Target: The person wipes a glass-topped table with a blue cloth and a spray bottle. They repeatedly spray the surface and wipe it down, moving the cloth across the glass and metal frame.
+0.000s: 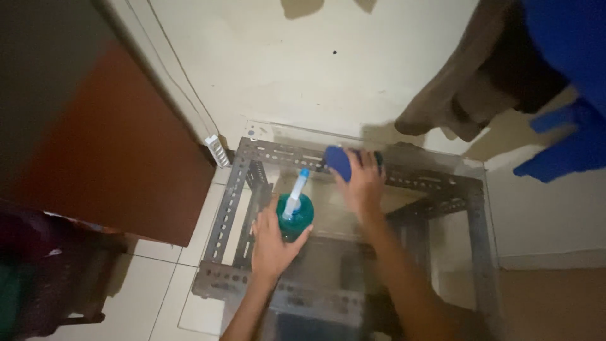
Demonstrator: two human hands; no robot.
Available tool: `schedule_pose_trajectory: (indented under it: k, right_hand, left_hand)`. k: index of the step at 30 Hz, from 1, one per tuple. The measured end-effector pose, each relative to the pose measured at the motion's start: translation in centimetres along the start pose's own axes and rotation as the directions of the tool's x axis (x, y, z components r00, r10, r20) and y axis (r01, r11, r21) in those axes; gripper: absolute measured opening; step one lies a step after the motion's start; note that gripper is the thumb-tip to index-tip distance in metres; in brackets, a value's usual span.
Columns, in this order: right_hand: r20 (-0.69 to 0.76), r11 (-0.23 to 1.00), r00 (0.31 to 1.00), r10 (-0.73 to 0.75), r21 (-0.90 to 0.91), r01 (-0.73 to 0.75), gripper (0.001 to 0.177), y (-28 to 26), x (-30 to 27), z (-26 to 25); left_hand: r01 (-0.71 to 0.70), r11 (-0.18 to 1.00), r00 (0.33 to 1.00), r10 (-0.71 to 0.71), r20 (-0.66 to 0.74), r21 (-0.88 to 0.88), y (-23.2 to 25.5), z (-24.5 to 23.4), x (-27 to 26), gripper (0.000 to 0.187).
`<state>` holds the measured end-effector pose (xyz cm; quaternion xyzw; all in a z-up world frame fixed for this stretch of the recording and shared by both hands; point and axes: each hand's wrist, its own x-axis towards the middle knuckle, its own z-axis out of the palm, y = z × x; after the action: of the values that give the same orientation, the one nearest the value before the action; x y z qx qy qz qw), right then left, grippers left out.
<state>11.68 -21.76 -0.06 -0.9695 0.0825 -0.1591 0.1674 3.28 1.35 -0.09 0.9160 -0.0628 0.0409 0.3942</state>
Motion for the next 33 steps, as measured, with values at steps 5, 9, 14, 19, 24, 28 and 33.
schedule_pose_trajectory:
  k: [5, 9, 14, 19, 24, 28, 33]
  right_hand:
    - [-0.164, 0.991, 0.984, -0.063, -0.125, 0.042, 0.061, 2.8, 5.7, 5.2]
    - [-0.34, 0.987, 0.932, -0.127, -0.136, 0.084, 0.062, 4.2, 5.9, 7.0]
    - [-0.25, 0.988, 0.956, -0.152, -0.013, 0.154, 0.057, 3.5, -3.1, 4.0]
    - [0.057, 0.985, 0.985, -0.161, -0.056, 0.164, 0.066, 3.8, -14.9, -3.4]
    - [0.313, 0.999, 0.949, -0.038, -0.004, 0.041, 0.075, 7.8, -24.3, -9.4]
    - [0.014, 0.995, 0.999, 0.035, -0.092, -0.033, 0.073, 11.7, -28.2, -10.1]
    - [-0.045, 0.988, 0.987, 0.151, 0.013, -0.151, 0.065, 10.6, -28.2, -12.0]
  left_hand:
    - [0.01, 1.0, 1.0, -0.009, -0.021, 0.025, -1.2, 1.2, 0.3, 0.104]
    - [-0.005, 0.999, 0.999, 0.008, -0.051, 0.048, -0.8, 1.3, 0.1, 0.107]
    - [-0.143, 0.986, 0.983, 0.131, -0.132, -0.089, 0.3, -0.6, -0.4, 0.099]
    - [-0.452, 0.882, 0.85, 0.381, -0.365, -0.132, -0.4, -0.4, 0.4, 0.093]
    - [-0.08, 0.933, 0.996, 0.086, 0.0, -0.352, 6.1, -3.2, 2.4, 0.111]
    - [-0.259, 0.863, 0.964, 0.256, -0.066, -0.435, 4.1, 0.8, 3.8, 0.055]
    - [-0.504, 0.857, 0.864, 0.5, -0.06, -0.11, 5.8, -1.6, 0.2, 0.022]
